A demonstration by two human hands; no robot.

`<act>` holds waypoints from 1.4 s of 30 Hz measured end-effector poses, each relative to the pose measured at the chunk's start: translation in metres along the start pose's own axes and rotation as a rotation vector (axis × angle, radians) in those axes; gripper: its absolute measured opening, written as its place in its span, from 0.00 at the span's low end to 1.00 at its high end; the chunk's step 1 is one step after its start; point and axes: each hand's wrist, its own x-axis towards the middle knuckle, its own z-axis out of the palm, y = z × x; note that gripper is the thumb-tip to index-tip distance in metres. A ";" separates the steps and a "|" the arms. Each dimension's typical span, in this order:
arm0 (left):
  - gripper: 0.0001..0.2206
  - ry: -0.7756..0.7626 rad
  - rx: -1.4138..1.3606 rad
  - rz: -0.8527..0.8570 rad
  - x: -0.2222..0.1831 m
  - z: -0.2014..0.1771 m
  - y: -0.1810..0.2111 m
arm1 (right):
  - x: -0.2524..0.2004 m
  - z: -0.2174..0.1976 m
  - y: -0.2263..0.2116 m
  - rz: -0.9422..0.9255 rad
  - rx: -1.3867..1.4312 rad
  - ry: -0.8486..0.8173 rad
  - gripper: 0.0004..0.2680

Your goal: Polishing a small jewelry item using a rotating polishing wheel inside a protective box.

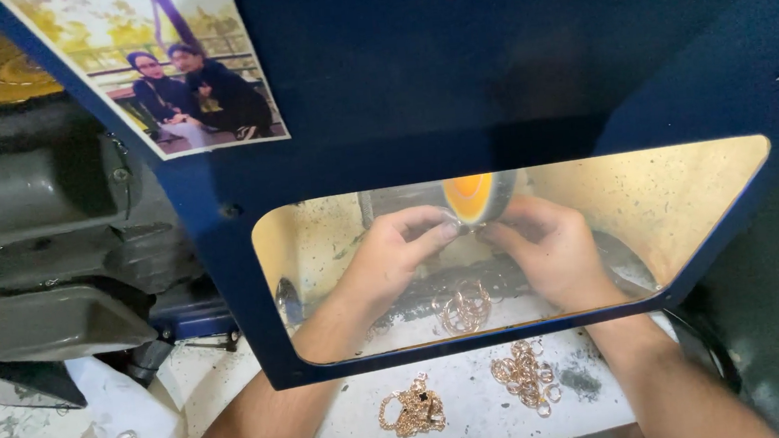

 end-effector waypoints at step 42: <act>0.19 -0.080 -0.088 -0.066 -0.003 -0.007 0.001 | 0.002 0.007 0.028 -0.107 0.087 0.020 0.06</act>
